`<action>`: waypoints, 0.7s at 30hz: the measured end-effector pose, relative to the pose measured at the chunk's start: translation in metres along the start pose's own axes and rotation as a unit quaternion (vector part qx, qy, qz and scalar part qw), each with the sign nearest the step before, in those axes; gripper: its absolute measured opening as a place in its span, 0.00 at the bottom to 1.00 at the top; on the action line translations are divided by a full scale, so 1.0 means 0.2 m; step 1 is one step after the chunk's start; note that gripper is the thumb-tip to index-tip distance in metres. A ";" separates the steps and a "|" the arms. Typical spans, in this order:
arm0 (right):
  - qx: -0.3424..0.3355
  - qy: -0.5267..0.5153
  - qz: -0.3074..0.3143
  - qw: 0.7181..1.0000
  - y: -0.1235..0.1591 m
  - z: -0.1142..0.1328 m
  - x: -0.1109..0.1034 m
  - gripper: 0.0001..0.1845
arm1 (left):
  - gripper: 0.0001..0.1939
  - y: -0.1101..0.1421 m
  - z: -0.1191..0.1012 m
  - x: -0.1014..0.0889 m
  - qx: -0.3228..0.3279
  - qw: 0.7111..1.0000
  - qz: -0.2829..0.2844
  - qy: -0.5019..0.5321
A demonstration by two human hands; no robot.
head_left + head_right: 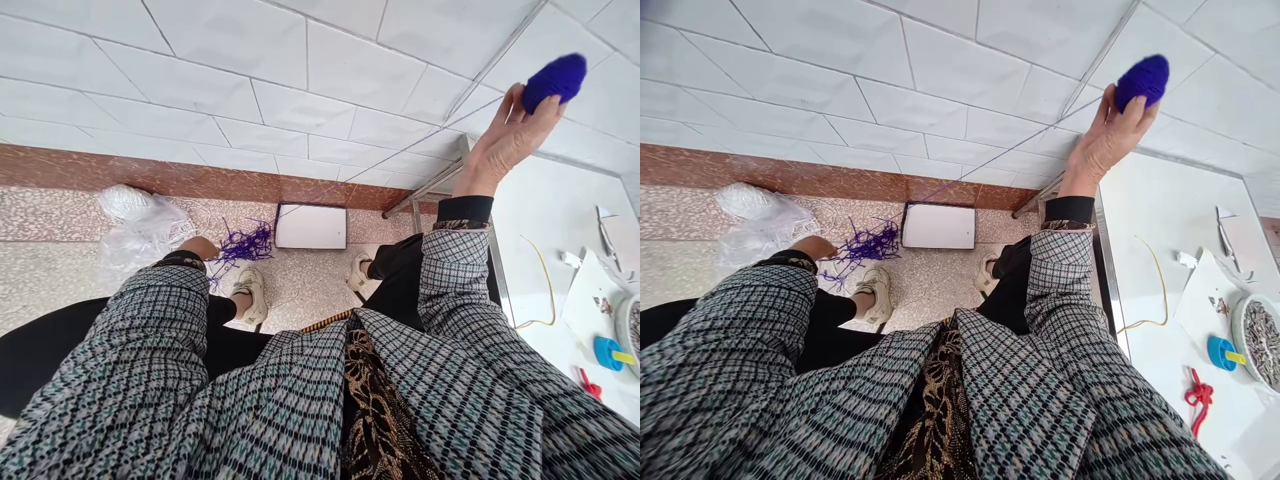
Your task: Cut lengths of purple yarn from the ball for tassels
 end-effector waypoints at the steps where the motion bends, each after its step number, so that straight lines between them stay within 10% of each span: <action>1: 0.015 -0.002 0.046 0.999 0.03 -0.01 0.02 0.23 | 0.23 -0.03 -0.01 0.00 -0.018 1.000 -0.002 -0.020; 6: 0.114 -0.023 0.288 0.951 0.25 -0.13 0.10 0.13 | 0.09 -0.19 -0.18 -0.06 -0.071 0.993 -0.028 -0.091; 10: 0.140 -0.026 0.317 0.938 0.38 -0.17 0.14 0.15 | 0.31 -0.20 -0.41 -0.15 0.004 0.994 -0.047 -0.102; 15: 0.150 0.063 0.346 0.924 0.46 -0.13 0.20 0.15 | 0.32 -0.08 -0.69 -0.20 0.115 0.987 -0.088 -0.063; 21: 0.123 0.071 0.336 0.931 0.52 -0.16 0.28 0.19 | 0.45 -0.09 -0.95 0.01 0.248 0.954 -0.038 0.163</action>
Point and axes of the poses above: each hand's wrist, its own y-axis away from the middle knuckle, its own x-axis out of the palm, z = x × y, the point moved 3 cm from there along -y, towards the middle knuckle, and after that the axes turned 4 degrees about -x, right-handed, at the moved point
